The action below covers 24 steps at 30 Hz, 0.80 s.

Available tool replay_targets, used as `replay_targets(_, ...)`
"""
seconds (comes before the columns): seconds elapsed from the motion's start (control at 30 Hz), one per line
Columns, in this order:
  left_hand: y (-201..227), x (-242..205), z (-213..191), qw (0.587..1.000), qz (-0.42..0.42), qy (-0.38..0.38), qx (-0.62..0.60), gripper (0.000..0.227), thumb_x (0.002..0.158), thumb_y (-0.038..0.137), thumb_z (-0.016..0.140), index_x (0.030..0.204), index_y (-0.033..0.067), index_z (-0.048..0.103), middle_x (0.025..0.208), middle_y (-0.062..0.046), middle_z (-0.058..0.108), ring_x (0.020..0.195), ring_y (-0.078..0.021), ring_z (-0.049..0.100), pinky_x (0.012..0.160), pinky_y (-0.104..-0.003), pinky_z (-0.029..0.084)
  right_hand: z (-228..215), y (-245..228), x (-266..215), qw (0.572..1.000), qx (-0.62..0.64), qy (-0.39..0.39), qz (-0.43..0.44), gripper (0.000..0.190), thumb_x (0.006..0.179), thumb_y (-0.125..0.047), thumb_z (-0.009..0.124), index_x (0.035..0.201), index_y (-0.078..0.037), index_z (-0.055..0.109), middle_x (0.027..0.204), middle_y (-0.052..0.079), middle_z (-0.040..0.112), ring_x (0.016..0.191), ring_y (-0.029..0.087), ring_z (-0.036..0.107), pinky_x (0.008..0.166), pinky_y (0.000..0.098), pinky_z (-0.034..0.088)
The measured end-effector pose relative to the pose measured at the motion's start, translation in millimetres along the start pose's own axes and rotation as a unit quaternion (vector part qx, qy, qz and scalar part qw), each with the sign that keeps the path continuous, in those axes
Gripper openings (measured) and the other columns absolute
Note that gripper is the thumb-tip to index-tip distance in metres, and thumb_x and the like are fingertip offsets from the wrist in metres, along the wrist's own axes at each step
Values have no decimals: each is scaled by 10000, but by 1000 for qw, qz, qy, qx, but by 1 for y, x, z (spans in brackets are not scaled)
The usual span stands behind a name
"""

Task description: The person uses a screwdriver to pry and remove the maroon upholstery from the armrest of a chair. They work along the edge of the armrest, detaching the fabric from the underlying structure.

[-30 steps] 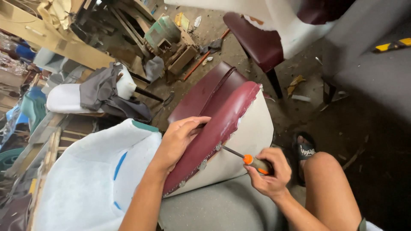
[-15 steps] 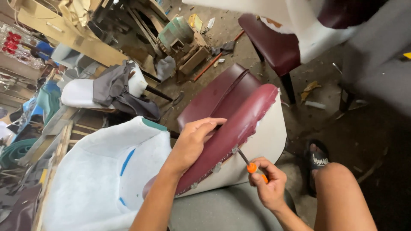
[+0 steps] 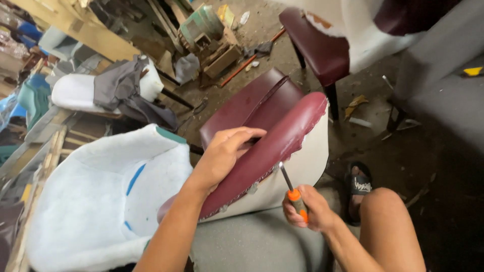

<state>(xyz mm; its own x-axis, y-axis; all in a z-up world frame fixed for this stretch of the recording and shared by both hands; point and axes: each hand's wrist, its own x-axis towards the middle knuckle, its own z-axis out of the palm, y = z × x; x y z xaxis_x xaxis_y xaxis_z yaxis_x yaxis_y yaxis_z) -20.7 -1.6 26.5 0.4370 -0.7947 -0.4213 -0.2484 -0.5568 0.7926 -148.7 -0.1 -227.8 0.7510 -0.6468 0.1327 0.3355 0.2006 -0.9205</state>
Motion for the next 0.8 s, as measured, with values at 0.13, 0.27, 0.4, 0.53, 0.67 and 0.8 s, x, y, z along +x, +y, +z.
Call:
replay_targets(0.13,-2,7,-2,1000,24,-19,1,392,951,221,439,1113,40,746,1156,-66,732,980,-130,663,935,-252,527,13,27,22,652,604,-445,116,585,981,-487,365,653,-24,504,407,41,399,288,120,334,336,283,280)
replay_targets(0.27,-11,11,-6,994,69,-27,76,444,935,285,413,1150,80,743,1222,-14,732,1132,-99,634,1061,-292,470,18,12,23,576,628,-513,100,579,997,-444,356,615,-23,463,424,52,404,299,164,316,310,293,260)
replay_targets(0.4,0,5,-9,985,65,-6,159,499,924,388,387,1181,146,739,1241,32,728,1178,-115,642,1027,-263,414,-52,51,31,401,312,-736,-448,669,843,-828,454,1111,-251,664,882,-107,654,726,125,683,652,351,571)
replay_targets(0.53,6,-9,-6,980,85,-15,182,406,937,372,449,1008,119,759,1093,73,749,1046,-60,642,937,-235,437,-86,-18,-33,818,515,-61,-247,586,1038,-550,557,786,-37,689,573,28,475,417,102,371,393,240,305)
replay_targets(0.67,7,-7,-8,989,27,-14,145,461,904,346,436,1196,153,735,1254,85,730,1117,-41,640,953,-199,452,-47,-55,-46,976,-104,188,-43,770,906,-636,403,1278,11,592,737,96,578,528,148,466,454,268,397)
replay_targets(0.8,4,-6,-10,997,21,-6,72,419,915,284,465,1174,103,740,1230,28,738,1121,-80,659,1000,-208,467,-17,-44,-27,907,-229,192,-297,357,991,-239,490,1135,56,629,734,82,602,648,153,536,638,262,432)
